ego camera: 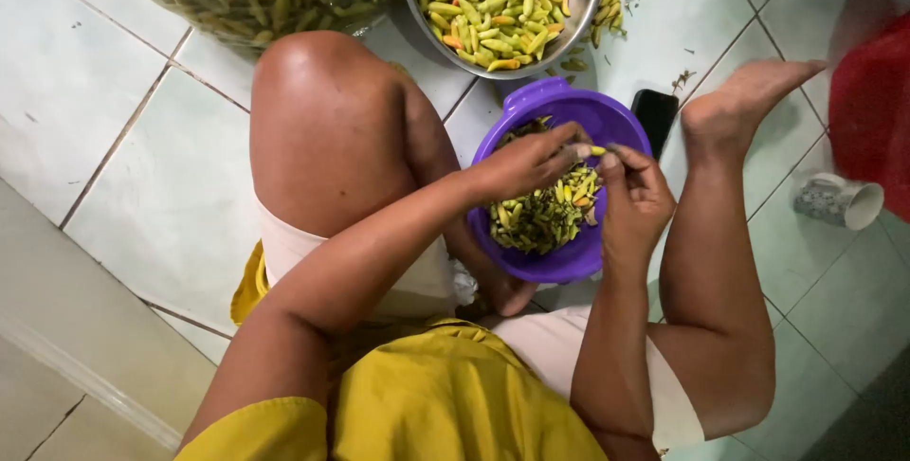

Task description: Removing stems from green and yellow chilies by hand and sorting them into a bowl.

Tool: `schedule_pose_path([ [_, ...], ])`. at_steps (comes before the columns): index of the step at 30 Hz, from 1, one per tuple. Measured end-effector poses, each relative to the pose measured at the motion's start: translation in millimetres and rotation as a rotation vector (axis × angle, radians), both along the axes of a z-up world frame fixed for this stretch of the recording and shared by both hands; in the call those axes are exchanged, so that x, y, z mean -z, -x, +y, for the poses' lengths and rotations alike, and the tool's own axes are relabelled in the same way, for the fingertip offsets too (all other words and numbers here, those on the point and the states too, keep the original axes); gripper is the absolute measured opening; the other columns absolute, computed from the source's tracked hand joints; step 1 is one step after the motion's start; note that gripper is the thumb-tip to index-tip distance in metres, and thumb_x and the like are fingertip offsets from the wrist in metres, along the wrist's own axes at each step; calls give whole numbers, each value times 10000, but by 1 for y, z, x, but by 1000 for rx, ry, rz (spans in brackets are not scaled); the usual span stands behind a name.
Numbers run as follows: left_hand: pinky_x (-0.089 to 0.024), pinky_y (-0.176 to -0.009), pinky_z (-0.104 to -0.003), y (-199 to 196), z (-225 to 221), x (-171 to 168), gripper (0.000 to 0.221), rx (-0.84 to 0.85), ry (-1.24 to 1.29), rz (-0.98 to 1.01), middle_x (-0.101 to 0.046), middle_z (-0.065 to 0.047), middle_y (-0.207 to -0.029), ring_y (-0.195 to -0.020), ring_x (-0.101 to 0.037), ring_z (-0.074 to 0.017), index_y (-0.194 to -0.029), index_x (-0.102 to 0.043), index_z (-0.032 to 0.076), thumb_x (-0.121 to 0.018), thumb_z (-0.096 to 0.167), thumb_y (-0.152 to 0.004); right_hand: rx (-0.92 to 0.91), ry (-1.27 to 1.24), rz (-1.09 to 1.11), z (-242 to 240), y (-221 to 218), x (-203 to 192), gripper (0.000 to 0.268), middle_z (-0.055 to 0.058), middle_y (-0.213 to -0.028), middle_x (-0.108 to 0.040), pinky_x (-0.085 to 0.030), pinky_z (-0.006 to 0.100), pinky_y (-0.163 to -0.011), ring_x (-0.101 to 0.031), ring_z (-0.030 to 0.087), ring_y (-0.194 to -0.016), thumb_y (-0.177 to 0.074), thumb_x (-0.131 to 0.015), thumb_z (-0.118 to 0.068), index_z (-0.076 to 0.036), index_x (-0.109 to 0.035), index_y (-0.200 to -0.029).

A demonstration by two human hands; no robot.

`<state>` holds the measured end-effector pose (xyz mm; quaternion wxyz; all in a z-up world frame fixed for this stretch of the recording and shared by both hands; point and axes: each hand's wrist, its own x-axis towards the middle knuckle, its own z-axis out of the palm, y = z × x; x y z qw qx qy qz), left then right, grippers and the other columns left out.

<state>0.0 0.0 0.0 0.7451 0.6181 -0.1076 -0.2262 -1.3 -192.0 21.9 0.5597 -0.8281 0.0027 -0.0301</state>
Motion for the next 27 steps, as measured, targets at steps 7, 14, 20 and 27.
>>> schedule_pose_path([
  [7,-258,-1250,-624,-2,1,4,665,48,-14,21,-313,-367,-1606,-1508,-305,-513,-1601,-177,-86,-354,362,-1144,-44,27,-26,-9,3,16,157,154,-992,-712,-564,340,-889,-656,149,-911,-1037,-735,-60,37,-683,-1149],
  [14,-510,-912,-461,-11,-2,29,514,118,-18,-9,-579,-271,-1405,-1091,-649,-346,-1626,-258,71,-350,226,-1144,-49,-556,433,-35,-8,26,142,4,-1040,-617,-489,185,-811,-593,96,-949,-1072,-604,-137,-75,-579,-1197],
  [20,-555,-790,-449,-33,6,45,302,-153,10,-83,-625,-203,-1023,-826,-668,-304,-1335,-473,95,-391,299,-1128,-85,-37,288,-40,-24,46,302,88,-1115,-674,-559,279,-865,-667,182,-1023,-1067,-641,-138,-50,-572,-1348],
  [27,-524,-838,-633,-27,21,22,278,-402,-127,-58,-658,-289,-957,-965,-682,-545,-1303,-447,223,-312,399,-1135,-295,873,154,-50,-49,157,197,193,-853,-663,-557,548,-860,-687,455,-924,-764,-800,-173,-62,-741,-916],
])
